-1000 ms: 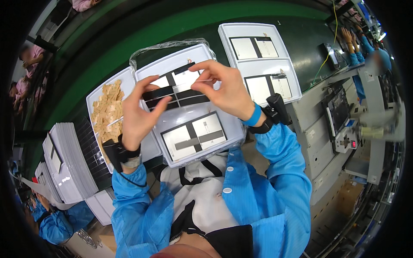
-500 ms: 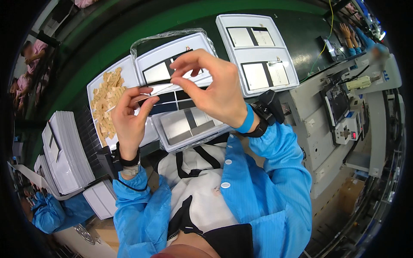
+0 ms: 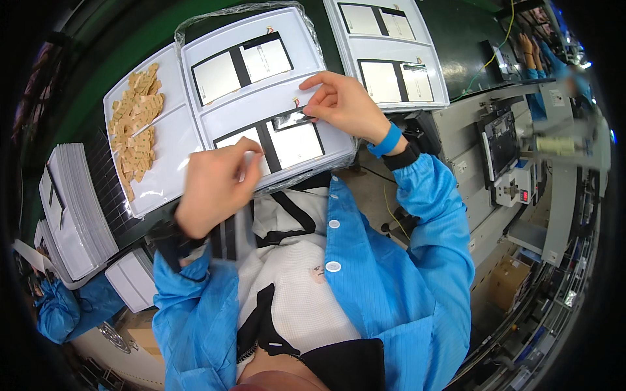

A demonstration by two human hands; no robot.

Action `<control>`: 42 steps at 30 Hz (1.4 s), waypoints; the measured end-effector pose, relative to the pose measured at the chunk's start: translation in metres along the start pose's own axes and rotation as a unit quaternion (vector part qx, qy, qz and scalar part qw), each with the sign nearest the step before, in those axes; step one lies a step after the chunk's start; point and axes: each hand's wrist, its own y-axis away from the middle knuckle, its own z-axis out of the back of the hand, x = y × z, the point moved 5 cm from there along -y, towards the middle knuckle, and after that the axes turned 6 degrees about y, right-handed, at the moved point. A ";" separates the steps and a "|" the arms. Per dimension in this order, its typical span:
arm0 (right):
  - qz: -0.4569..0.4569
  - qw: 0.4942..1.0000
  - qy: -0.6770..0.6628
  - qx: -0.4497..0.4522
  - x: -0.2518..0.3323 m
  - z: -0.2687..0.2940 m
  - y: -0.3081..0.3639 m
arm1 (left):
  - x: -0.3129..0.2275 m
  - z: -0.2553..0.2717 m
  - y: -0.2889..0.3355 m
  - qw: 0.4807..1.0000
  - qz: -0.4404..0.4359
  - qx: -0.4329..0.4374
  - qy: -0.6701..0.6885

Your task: Applying small components and stickers to parts held in assembly trays.

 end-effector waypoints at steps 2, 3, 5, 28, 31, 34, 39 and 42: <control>-0.006 1.000 0.013 -0.004 0.003 -0.002 -0.004 | 0.019 -0.037 -0.003 0.999 -0.016 0.005 -0.028; -0.011 1.000 0.023 -0.008 0.005 -0.002 -0.005 | 0.025 -0.045 -0.004 0.999 -0.013 -0.019 -0.043; -0.002 1.000 0.022 -0.016 0.001 -0.003 -0.006 | 0.031 -0.054 -0.005 0.998 -0.016 -0.041 -0.054; 0.040 0.986 0.149 -0.059 0.002 -0.007 -0.009 | 0.031 -0.060 -0.003 0.993 -0.012 -0.070 -0.097; 0.050 0.980 0.177 -0.081 0.006 -0.007 -0.008 | 0.030 -0.059 -0.003 0.992 -0.005 -0.069 -0.102; 0.047 0.979 0.179 -0.080 0.006 -0.007 -0.007 | 0.031 -0.059 -0.003 0.992 -0.006 -0.073 -0.103; 0.087 0.958 0.258 -0.086 0.013 -0.008 -0.007 | 0.031 -0.060 -0.003 0.992 0.002 -0.072 -0.103; 0.076 0.966 0.234 -0.080 0.012 -0.003 -0.005 | 0.032 -0.061 -0.003 0.992 -0.005 -0.072 -0.108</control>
